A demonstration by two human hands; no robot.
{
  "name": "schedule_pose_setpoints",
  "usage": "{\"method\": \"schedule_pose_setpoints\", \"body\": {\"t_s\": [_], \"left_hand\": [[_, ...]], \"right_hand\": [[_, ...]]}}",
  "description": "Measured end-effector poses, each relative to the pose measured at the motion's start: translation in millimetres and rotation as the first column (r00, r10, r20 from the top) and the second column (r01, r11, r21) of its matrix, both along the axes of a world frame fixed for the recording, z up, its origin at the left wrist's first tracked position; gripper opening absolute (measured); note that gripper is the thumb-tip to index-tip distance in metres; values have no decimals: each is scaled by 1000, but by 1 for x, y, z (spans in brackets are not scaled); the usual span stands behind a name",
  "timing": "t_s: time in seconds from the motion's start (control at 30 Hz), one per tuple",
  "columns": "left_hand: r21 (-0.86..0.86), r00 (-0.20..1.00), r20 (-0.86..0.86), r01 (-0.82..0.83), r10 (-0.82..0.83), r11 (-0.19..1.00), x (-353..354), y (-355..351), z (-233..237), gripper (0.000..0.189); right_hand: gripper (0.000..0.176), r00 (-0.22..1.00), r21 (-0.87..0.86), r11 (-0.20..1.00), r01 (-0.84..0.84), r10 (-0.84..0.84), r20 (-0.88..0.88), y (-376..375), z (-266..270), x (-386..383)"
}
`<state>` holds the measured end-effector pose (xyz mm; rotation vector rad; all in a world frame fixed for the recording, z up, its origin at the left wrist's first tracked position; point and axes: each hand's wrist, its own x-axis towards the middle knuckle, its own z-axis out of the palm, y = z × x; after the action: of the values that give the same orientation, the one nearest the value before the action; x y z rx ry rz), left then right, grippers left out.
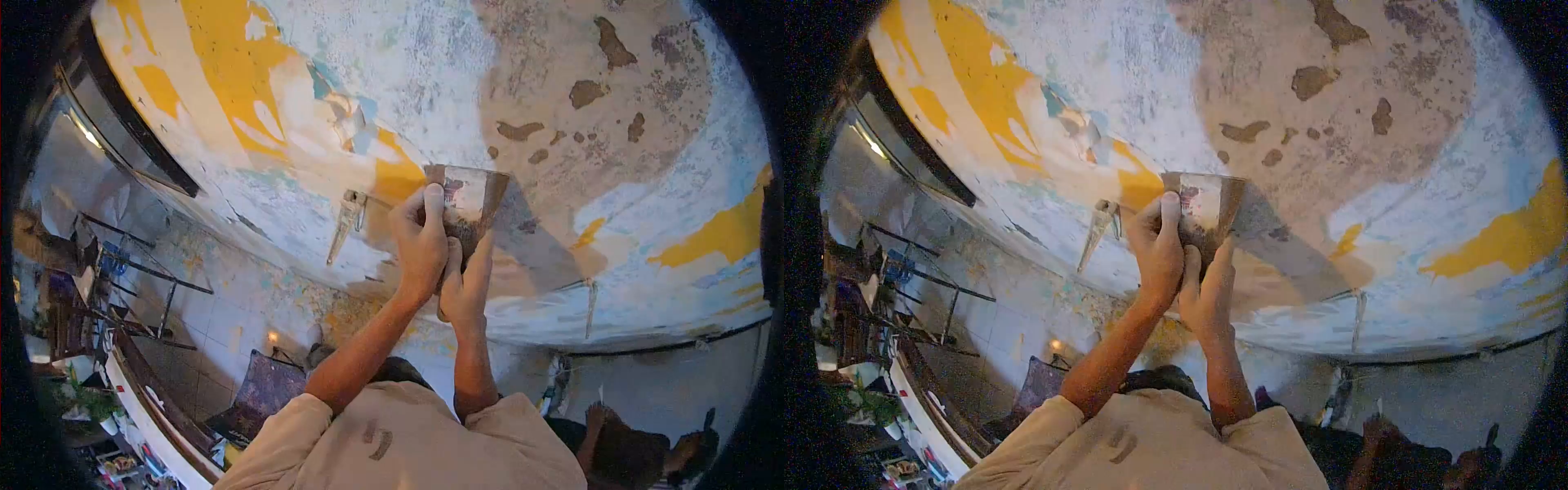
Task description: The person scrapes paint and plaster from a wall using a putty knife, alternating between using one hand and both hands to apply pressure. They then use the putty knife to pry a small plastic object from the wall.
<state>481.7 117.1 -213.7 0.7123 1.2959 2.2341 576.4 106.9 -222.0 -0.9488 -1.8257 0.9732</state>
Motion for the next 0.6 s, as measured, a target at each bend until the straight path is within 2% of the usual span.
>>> {"method": "schedule_pose_setpoints", "body": {"t_s": [0.03,0.13,0.23,0.27,0.37,0.4,0.5,0.53,0.6], "left_hand": [[6,1000,-7,29,-28,1000,0,1,-1,39],[-6,1000,26,0,1,1000,6,4,10,40],[32,997,-61,-36,38,999,-3,4,23,40],[59,991,-102,-81,87,995,0,6,25,40],[42,997,-53,-45,47,998,2,10,19,40],[26,994,-96,-53,55,998,-3,5,28,39],[39,997,-80,-4,7,999,-2,4,26,37],[28,989,-136,-49,52,998,3,5,22,36],[99,983,-163,-72,88,992,-2,9,27,35]], "right_hand": [[54,999,41,999,35,-34,-21,0,-2,-1],[57,1000,-28,999,17,-17,6,4,8,1],[59,975,70,992,104,-115,191,8,7,-2],[59,997,87,995,41,-46,58,13,5,-2],[58,998,51,999,-6,9,-62,11,7,-2],[57,996,76,997,-7,13,-86,11,20,-9],[58,998,150,987,50,-54,23,13,6,-3],[59,995,-10,1000,1,-2,-96,7,12,-3],[59,987,56,998,-13,22,-159,10,16,-7]]}}
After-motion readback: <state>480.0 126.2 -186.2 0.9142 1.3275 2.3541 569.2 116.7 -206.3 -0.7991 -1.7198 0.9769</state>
